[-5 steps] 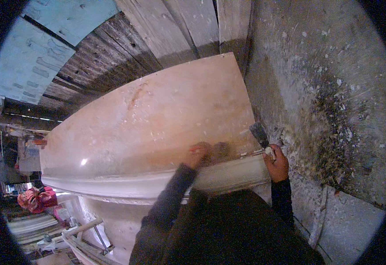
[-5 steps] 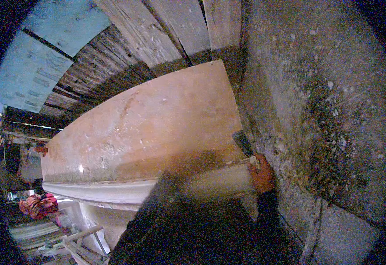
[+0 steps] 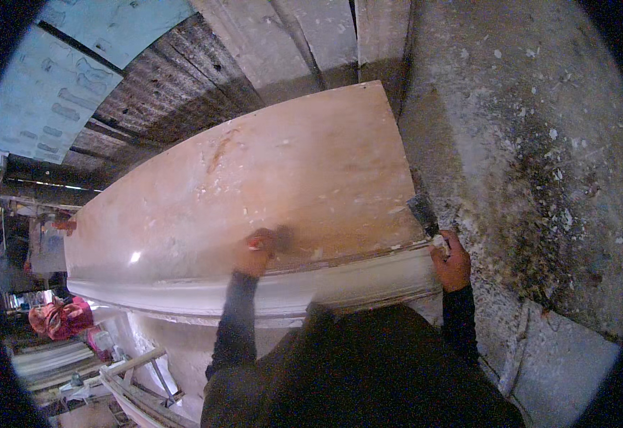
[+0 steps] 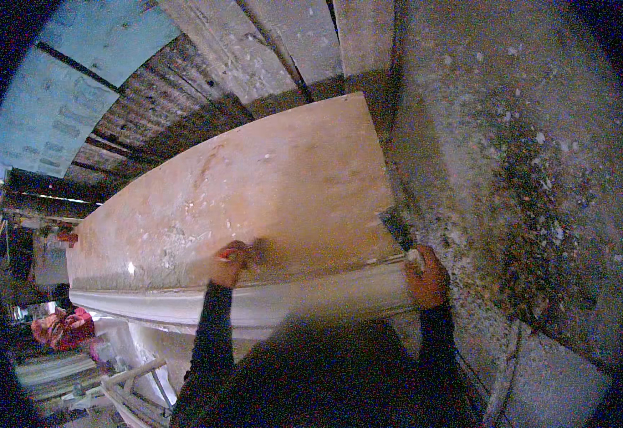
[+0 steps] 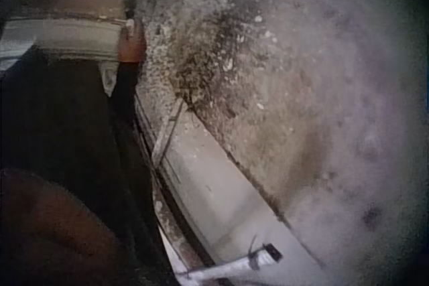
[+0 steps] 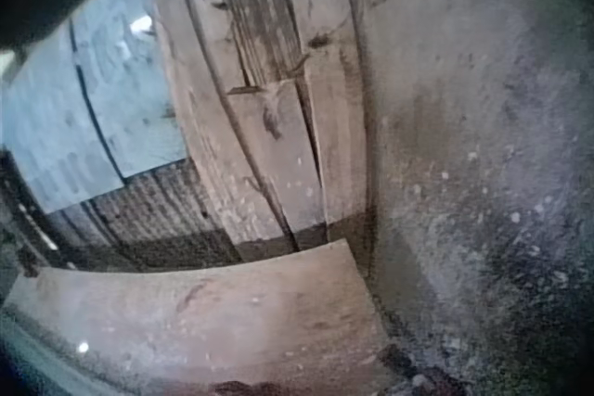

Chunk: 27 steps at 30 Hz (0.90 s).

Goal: The person scrapes a large, curved, light-colored surface with a scraper in the right hand and a brush in the left hand. The person repeatedly scrapes and brushes the surface to remove loose material or residue.

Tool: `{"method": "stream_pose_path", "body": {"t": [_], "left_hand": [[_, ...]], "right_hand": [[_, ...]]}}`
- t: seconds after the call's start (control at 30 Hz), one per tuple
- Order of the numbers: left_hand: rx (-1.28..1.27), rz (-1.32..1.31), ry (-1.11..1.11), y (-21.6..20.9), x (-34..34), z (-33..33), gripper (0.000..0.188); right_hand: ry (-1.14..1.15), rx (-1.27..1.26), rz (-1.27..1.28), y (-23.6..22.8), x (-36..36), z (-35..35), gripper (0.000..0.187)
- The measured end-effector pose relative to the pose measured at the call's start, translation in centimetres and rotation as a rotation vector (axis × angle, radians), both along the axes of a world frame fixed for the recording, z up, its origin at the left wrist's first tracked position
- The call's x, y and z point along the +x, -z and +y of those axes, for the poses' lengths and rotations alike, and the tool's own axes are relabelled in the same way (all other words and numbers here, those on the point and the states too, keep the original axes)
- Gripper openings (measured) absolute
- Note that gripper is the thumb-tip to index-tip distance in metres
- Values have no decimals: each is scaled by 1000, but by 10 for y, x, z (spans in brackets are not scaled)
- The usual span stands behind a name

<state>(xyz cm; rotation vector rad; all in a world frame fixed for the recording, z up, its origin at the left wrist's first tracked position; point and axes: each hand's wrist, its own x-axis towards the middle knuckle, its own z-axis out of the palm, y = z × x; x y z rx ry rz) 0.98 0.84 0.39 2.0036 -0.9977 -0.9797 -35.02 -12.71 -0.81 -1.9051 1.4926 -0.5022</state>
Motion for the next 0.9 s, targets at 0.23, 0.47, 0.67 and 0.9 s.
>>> {"method": "stream_pose_path", "body": {"t": [0.23, 0.47, 0.67, 0.9], "left_hand": [[-121, 136, -253, 29, 34, 31, 21], [62, 206, -193, 150, -52, 13, 17], [34, -193, -162, -11, 70, 60, 15], [-163, 54, -437, -7, 73, 62, 16]], "right_hand": [[-143, 141, -36, -5, 27, -9, 38], [-303, -7, -14, -7, 59, -16, 38], [-214, 61, 56, -19, 43, -14, 38], [-147, 42, -14, -15, 39, -2, 37]]}}
